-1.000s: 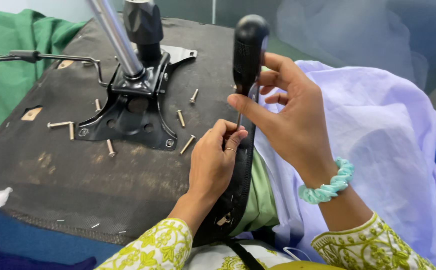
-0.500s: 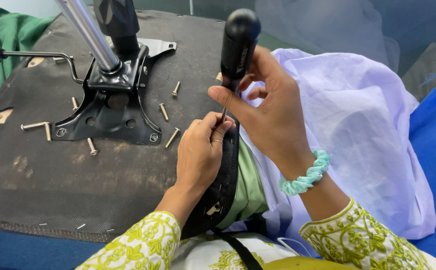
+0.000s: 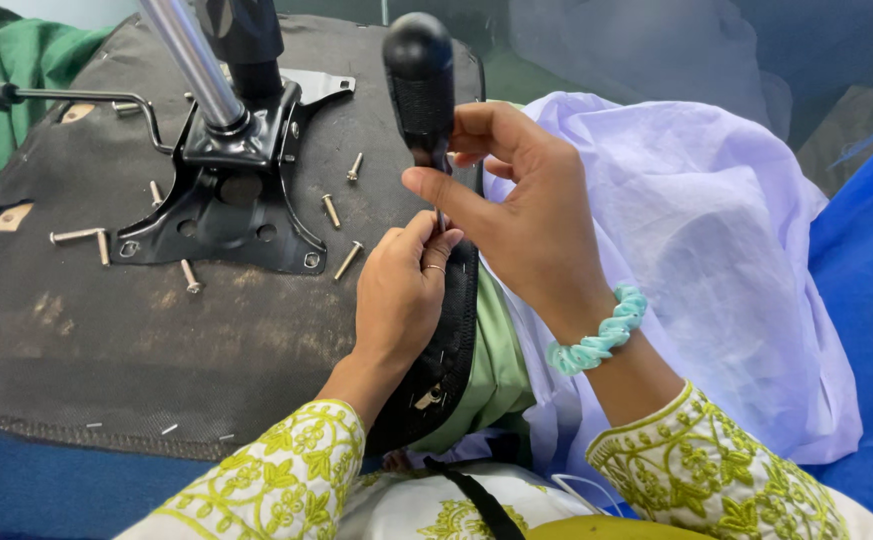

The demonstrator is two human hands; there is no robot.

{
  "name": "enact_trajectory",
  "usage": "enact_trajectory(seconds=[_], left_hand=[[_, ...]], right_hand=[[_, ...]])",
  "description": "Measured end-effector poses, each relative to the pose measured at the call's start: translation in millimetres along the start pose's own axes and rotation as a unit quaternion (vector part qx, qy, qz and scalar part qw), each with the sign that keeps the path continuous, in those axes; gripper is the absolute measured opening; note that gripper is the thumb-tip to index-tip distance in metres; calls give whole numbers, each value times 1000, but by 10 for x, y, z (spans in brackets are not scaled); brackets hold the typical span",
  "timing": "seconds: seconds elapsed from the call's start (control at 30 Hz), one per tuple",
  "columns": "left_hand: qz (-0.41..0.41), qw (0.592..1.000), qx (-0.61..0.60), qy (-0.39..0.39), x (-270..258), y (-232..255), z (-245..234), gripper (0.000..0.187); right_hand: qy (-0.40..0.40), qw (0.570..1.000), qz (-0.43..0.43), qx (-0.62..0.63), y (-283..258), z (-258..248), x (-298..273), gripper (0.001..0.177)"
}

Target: The person uses a screwdriver to fasten screws into the underside of an overturned chair seat. They hold the seat with one hand and turn the screwdriver with the other, securing the seat to the chair base.

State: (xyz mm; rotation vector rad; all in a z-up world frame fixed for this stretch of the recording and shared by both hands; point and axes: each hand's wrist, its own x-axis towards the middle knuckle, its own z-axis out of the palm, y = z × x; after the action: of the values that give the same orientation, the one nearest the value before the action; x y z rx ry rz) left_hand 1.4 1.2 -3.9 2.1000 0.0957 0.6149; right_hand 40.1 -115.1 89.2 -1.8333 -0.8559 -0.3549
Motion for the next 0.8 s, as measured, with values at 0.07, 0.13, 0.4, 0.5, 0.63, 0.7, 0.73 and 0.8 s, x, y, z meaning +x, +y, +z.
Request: enact_trajectory(seconds=[0.07, 0.13, 0.4, 0.5, 0.63, 0.7, 0.73, 0.8], left_hand=[[17, 1000, 1, 1, -10, -12, 6, 18], [39, 999, -11, 10, -13, -15, 13, 17], [36, 998, -52, 18, 2, -11, -4, 17], [1, 998, -61, 14, 6, 2, -13, 15], [-14, 989, -145, 19, 29, -4, -10, 15], [-29, 988, -149, 20, 60, -10, 5, 17], [-33, 990, -133, 17, 66, -10, 1, 18], [-42, 994, -101, 11, 69, -1, -4, 20]], right_hand=[[13, 1000, 11, 15, -8, 63, -44, 33], [24, 999, 14, 39, -4, 95, -87, 35], [50, 998, 15, 39, 116, 98, -85, 34], [39, 997, 30, -53, 119, 65, -19, 30], [45, 999, 5, -11, 83, 73, 3, 41], [46, 998, 36, 36, 64, 98, -27, 39], [42, 998, 30, 40, 56, 109, -40, 36], [34, 998, 20, 47, 47, 120, -61, 31]])
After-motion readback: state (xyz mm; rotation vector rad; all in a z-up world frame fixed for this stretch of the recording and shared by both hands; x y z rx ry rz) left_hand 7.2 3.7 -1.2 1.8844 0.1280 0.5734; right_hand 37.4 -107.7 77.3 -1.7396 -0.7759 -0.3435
